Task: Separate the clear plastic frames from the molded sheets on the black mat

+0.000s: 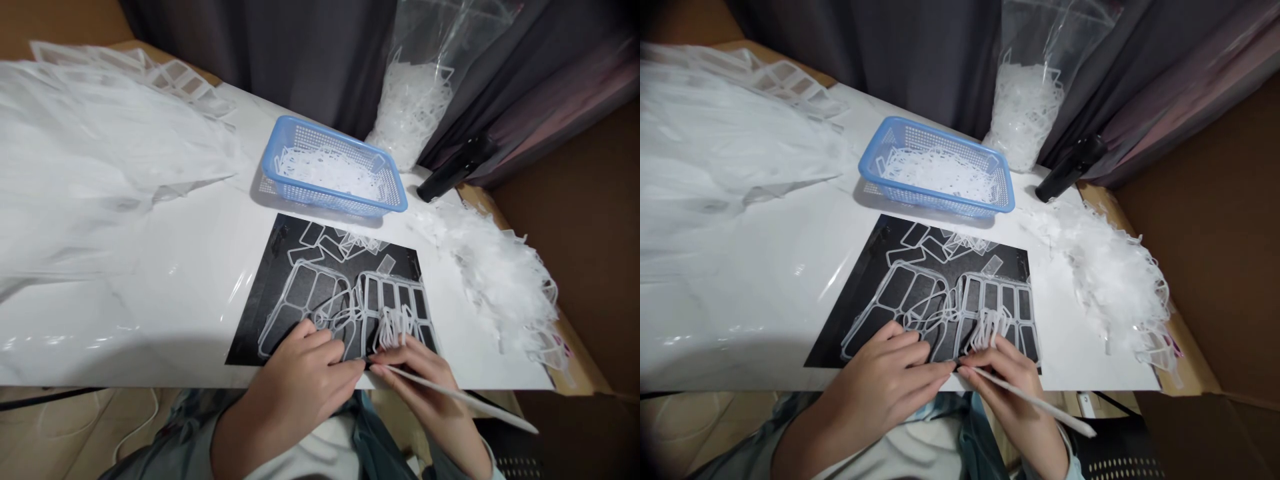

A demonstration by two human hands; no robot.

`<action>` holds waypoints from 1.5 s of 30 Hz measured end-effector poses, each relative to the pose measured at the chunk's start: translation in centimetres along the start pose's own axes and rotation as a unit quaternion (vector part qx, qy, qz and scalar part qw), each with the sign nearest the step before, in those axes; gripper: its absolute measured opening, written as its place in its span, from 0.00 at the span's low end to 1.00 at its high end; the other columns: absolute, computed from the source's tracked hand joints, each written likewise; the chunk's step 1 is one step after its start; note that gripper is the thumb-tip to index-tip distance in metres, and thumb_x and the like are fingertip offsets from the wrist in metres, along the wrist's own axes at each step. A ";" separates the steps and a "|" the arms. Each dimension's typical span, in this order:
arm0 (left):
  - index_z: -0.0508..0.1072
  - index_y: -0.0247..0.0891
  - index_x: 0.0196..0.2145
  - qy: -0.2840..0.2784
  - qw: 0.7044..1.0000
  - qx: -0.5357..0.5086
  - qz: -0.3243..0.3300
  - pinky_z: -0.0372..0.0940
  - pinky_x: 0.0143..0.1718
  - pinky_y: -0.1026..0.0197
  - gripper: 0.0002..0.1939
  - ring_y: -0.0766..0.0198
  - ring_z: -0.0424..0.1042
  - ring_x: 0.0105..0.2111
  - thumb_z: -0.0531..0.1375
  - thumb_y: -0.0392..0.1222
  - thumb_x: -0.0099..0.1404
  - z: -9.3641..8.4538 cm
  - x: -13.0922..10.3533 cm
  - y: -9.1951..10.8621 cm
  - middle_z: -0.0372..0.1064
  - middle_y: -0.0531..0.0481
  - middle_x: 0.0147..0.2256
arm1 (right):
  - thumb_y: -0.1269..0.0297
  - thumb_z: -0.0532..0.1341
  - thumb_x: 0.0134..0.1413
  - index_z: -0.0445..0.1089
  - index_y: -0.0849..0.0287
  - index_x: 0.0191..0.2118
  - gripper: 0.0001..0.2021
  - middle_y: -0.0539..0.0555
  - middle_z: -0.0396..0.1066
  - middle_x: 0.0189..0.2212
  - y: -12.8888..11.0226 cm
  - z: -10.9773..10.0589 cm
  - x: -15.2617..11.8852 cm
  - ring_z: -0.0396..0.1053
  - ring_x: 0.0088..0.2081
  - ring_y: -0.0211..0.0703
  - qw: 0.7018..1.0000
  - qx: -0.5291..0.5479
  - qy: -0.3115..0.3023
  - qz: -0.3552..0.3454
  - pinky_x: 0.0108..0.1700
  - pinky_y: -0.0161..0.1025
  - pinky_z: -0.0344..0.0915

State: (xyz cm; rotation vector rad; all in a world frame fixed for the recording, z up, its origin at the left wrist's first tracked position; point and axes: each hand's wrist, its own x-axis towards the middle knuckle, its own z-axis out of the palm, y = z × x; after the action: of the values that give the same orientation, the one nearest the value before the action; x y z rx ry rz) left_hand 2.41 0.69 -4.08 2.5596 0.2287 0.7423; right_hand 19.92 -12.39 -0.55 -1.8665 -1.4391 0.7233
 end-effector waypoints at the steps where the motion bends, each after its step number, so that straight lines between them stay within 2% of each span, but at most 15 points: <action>1: 0.73 0.41 0.36 0.000 1.000 0.003 0.003 0.47 0.33 0.57 0.06 0.64 0.58 0.28 0.56 0.37 0.71 0.1 0.0 0.0 0.59 0.56 0.25 | 0.68 0.62 0.62 0.75 0.54 0.37 0.04 0.51 0.73 0.33 0.2 0.2 -0.1 0.73 0.35 0.38 1.000 -0.005 0.011 -0.021 0.37 0.31 0.68; 4: 0.72 0.40 0.35 -0.005 1.000 0.005 0.004 0.47 0.32 0.56 0.07 0.64 0.58 0.28 0.56 0.37 0.71 0.2 0.0 -0.1 0.58 0.56 0.25 | 0.69 0.63 0.60 0.75 0.56 0.37 0.03 0.52 0.73 0.31 0.7 0.6 -0.3 0.73 0.32 0.39 0.996 -0.028 0.043 -0.071 0.33 0.32 0.68; 7: 0.72 0.40 0.35 -0.012 1.000 0.008 0.007 0.47 0.32 0.56 0.07 0.64 0.58 0.28 0.55 0.36 0.71 0.0 0.0 0.0 0.59 0.56 0.25 | 0.68 0.64 0.60 0.76 0.56 0.38 0.03 0.54 0.74 0.31 0.7 0.8 -0.6 0.73 0.31 0.40 0.996 -0.038 0.050 -0.058 0.32 0.33 0.68; 13: 0.73 0.39 0.39 0.012 0.999 0.040 0.018 0.49 0.33 0.57 0.08 0.63 0.58 0.28 0.54 0.35 0.71 -0.5 0.2 0.3 0.60 0.55 0.25 | 0.66 0.63 0.61 0.77 0.53 0.39 0.04 0.52 0.77 0.33 -0.4 0.7 -0.6 0.74 0.35 0.40 0.999 -0.008 0.054 0.001 0.36 0.33 0.70; 17: 0.73 0.39 0.40 0.002 0.998 0.049 0.031 0.49 0.34 0.57 0.08 0.63 0.59 0.29 0.54 0.35 0.71 -0.5 0.0 0.1 0.62 0.54 0.26 | 0.67 0.63 0.61 0.77 0.53 0.38 0.04 0.50 0.78 0.33 -0.7 0.9 -0.6 0.74 0.36 0.40 0.998 -0.016 0.067 -0.006 0.39 0.33 0.70; 20: 0.72 0.38 0.40 -0.001 0.998 0.050 0.035 0.50 0.34 0.57 0.06 0.63 0.59 0.30 0.55 0.36 0.71 -0.3 -0.2 0.0 0.62 0.54 0.26 | 0.67 0.64 0.61 0.77 0.53 0.39 0.04 0.50 0.79 0.34 -0.7 1.4 -0.8 0.75 0.36 0.40 0.996 -0.046 0.080 -0.017 0.44 0.35 0.70; 24: 0.72 0.39 0.37 -0.006 0.997 0.062 0.039 0.49 0.34 0.56 0.05 0.62 0.59 0.29 0.56 0.36 0.69 -0.1 -0.2 0.0 0.61 0.55 0.25 | 0.70 0.62 0.62 0.76 0.56 0.40 0.05 0.53 0.79 0.33 -0.9 2.3 -1.1 0.76 0.35 0.41 0.982 -0.116 0.134 -0.069 0.39 0.35 0.72; 28: 0.70 0.38 0.32 -0.009 0.998 0.049 0.029 0.50 0.35 0.55 0.07 0.62 0.59 0.29 0.55 0.35 0.69 0.1 0.1 0.3 0.61 0.55 0.24 | 0.75 0.60 0.62 0.77 0.56 0.44 0.11 0.53 0.80 0.37 -1.3 2.7 -1.2 0.76 0.36 0.45 0.955 -0.222 0.132 -0.144 0.40 0.38 0.72; 30: 0.68 0.38 0.30 0.001 0.999 0.038 0.016 0.51 0.36 0.56 0.09 0.63 0.59 0.28 0.55 0.34 0.69 0.1 0.2 0.3 0.60 0.55 0.23 | 0.76 0.59 0.62 0.78 0.55 0.45 0.13 0.53 0.81 0.39 -1.4 2.8 -1.3 0.77 0.37 0.45 0.945 -0.242 0.146 -0.166 0.40 0.39 0.71; 33: 0.66 0.39 0.28 0.003 1.000 0.024 0.007 0.51 0.36 0.56 0.10 0.63 0.59 0.28 0.55 0.34 0.68 0.2 0.3 0.4 0.60 0.56 0.22 | 0.75 0.58 0.62 0.77 0.55 0.46 0.13 0.53 0.81 0.38 -1.3 3.1 -1.3 0.77 0.37 0.46 0.943 -0.231 0.179 -0.160 0.39 0.40 0.71; 37: 0.65 0.39 0.27 0.007 1.000 0.023 0.006 0.52 0.37 0.55 0.10 0.63 0.59 0.28 0.55 0.34 0.67 0.1 0.3 0.4 0.59 0.56 0.22 | 0.75 0.60 0.61 0.77 0.55 0.48 0.14 0.54 0.80 0.39 -0.8 3.3 -1.0 0.78 0.36 0.45 0.947 -0.216 0.191 -0.142 0.39 0.39 0.73; 41: 0.64 0.39 0.26 0.006 1.000 0.019 0.004 0.51 0.37 0.55 0.10 0.63 0.59 0.28 0.56 0.34 0.67 0.1 0.3 0.4 0.59 0.56 0.22 | 0.76 0.62 0.59 0.76 0.54 0.51 0.16 0.54 0.80 0.40 -0.7 2.8 -0.7 0.78 0.38 0.43 0.958 -0.188 0.159 -0.144 0.42 0.37 0.74; 45: 0.64 0.39 0.26 0.001 1.000 0.028 0.008 0.51 0.36 0.56 0.11 0.63 0.59 0.28 0.55 0.34 0.68 0.0 0.3 0.4 0.59 0.56 0.22 | 0.76 0.60 0.61 0.76 0.54 0.51 0.16 0.55 0.80 0.40 -1.0 2.2 -0.7 0.78 0.37 0.42 0.972 -0.142 0.136 -0.132 0.40 0.35 0.75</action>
State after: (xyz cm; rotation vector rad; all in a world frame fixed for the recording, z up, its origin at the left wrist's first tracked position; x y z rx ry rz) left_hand 2.69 0.42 -3.73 2.6172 0.2331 0.7541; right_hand 17.44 -12.48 -1.14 -1.8435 -1.6289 0.1309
